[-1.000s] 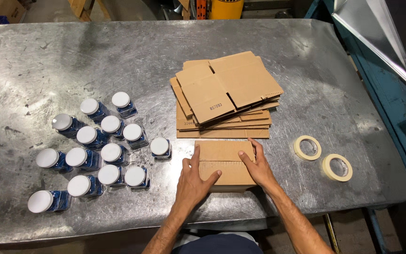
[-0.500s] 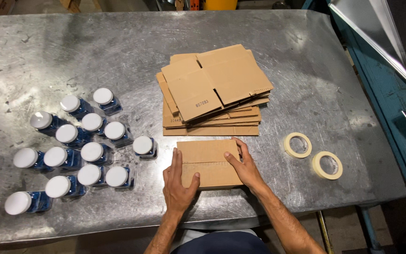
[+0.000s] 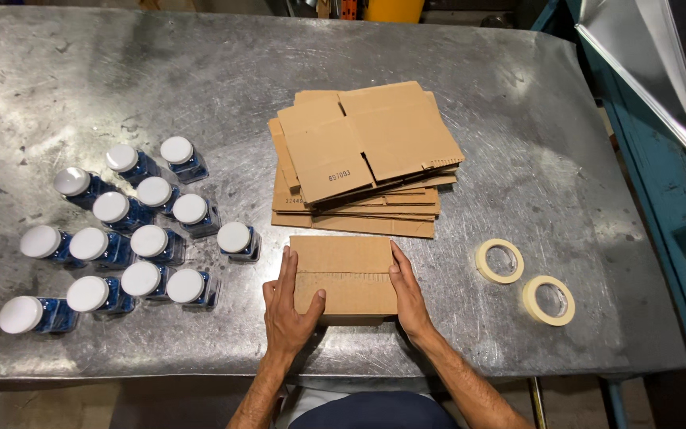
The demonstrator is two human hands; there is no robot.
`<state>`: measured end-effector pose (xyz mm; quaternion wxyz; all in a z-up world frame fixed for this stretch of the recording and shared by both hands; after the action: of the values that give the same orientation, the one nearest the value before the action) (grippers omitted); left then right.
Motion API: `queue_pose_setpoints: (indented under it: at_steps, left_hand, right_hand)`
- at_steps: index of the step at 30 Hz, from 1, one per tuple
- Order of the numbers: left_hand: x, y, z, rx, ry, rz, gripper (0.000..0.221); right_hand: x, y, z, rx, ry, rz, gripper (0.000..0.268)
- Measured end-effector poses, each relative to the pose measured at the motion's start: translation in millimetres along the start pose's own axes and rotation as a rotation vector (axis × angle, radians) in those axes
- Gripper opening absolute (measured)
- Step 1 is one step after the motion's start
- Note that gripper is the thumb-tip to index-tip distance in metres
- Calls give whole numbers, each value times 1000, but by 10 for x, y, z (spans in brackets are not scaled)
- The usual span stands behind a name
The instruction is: The person assembles cardboard boxes by hand using tape, places two blue jars inside each box, and seals the tops with tape on a metal table.
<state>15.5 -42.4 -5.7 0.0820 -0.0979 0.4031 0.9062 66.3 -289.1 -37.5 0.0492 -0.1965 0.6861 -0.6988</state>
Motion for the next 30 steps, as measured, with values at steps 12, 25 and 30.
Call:
queue_pose_setpoints:
  at_steps: [12, 25, 30]
  left_hand:
    - [-84, -85, 80, 41, -81, -96, 76]
    - [-36, -102, 118, 11, -90, 34, 72]
    - [-44, -110, 94, 1, -96, 3, 72]
  right_hand:
    - [-73, 111, -8, -30, 120, 52, 69]
    - [-41, 234, 349, 39, 70, -45, 74]
    - [304, 565, 1841, 560, 401, -362, 58]
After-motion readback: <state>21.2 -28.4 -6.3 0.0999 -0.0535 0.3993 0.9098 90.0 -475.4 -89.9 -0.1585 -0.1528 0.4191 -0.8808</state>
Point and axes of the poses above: each hand's wrist, its own x-axis away from the middle knuckle, its own z-axis out of the back of the hand, y = z × x, the point moved 9 cm from there along -x, towards the middle knuckle, and after that the axes turned 15 degrees about -y, right-handed, at the moved point
